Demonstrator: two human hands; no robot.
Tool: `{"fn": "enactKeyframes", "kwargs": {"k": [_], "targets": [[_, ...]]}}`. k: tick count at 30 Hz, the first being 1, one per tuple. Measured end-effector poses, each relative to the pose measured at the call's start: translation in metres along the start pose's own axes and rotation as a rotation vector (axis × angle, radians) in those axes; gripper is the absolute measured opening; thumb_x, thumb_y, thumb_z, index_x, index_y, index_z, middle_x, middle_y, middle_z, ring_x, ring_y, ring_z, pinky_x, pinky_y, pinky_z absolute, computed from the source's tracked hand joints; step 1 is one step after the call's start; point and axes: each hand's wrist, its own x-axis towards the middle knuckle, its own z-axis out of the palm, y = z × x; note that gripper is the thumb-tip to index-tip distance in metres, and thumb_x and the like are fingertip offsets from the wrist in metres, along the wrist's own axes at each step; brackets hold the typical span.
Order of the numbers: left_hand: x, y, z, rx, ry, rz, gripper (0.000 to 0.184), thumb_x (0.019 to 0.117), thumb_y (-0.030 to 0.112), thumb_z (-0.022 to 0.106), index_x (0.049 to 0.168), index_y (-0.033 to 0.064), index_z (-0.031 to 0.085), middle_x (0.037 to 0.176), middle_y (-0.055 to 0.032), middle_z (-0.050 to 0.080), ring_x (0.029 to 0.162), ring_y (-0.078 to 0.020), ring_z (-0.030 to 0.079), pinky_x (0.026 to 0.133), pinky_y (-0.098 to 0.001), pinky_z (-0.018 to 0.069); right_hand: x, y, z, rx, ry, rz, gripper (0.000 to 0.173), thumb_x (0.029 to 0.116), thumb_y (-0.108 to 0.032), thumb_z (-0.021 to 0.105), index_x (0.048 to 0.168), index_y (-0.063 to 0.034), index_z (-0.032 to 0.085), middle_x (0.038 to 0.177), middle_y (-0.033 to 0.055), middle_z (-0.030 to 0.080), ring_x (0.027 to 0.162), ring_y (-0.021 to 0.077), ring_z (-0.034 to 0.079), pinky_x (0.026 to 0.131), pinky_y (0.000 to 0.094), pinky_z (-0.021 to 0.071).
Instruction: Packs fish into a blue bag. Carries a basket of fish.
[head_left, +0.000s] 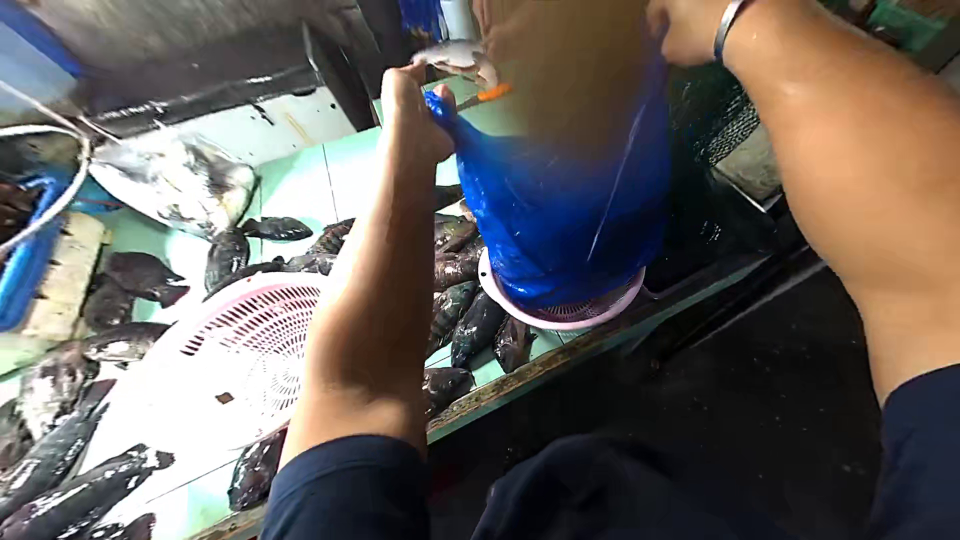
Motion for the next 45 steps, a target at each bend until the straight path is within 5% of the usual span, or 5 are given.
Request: {"fn": "enactKeyframes", "kwargs": {"k": [9,23,30,35,45], "targets": [[-0.125,-0.032,-0.046,0.412,-0.327,0.221,0.027,0.1089,0.021,0.039,0.09,0.0174,0.059,0.066,0.0078,0.054,0.058,-0.006,0.055,0.062,-0.0266,0.0555,-0.142,0.006,0.022,0.786,-0.083,-0.405,0.015,0.0961,-0.028,0.058,0.095,-0.0149,0.066,0.083,-0.0056,0.064,0.076,0.0032,0.062,0.07,0.0249,0.0546],[-0.148,-0.051,-0.043,1.038,-0.396,0.631,0.028,0.1085,0.017,0.046,0.11,0.0042,0.071,0.094,-0.0058,0.073,0.087,-0.0126,0.07,0.083,-0.0395,0.0588,-0.091,-0.138,0.008,0.506,-0.288,-0.473,0.05,0.0945,-0.005,0.068,0.142,-0.0172,0.056,0.094,0.0101,0.072,0.08,0.0232,0.069,0.076,0.0476,0.0582],[-0.124,-0.062,-0.068,0.661,-0.535,0.654,0.012,0.1063,0.01,0.052,0.112,0.0,0.052,0.082,-0.0068,0.068,0.073,-0.0136,0.068,0.069,-0.0324,0.0592,-0.085,-0.144,0.065,0.368,-0.063,-0.535,0.011,0.0984,-0.017,0.065,0.101,-0.0121,0.075,0.09,0.0067,0.073,0.084,0.0253,0.071,0.076,0.0535,0.056],[-0.116,-0.069,-0.075,0.967,-0.679,0.653,0.068,0.0997,0.04,0.06,0.153,0.0039,0.04,0.14,-0.0121,0.058,0.132,-0.0248,0.052,0.112,-0.0479,0.0434,-0.084,-0.142,0.065,0.407,0.023,-0.532,0.015,0.0973,-0.009,0.06,0.104,-0.0101,0.074,0.09,0.0075,0.073,0.082,0.0241,0.071,0.076,0.052,0.056],[-0.095,-0.112,-0.056,0.534,-0.768,0.782,0.021,0.1002,0.004,0.051,0.097,-0.0001,0.071,0.132,-0.0181,0.057,0.129,-0.0228,0.052,0.111,-0.0392,0.0435,-0.055,-0.182,-0.015,-0.313,-0.322,-0.611,0.017,0.0995,-0.007,0.062,0.114,-0.0139,0.065,0.082,0.015,0.065,0.083,0.0399,0.067,0.07,0.0604,0.0525]]}}
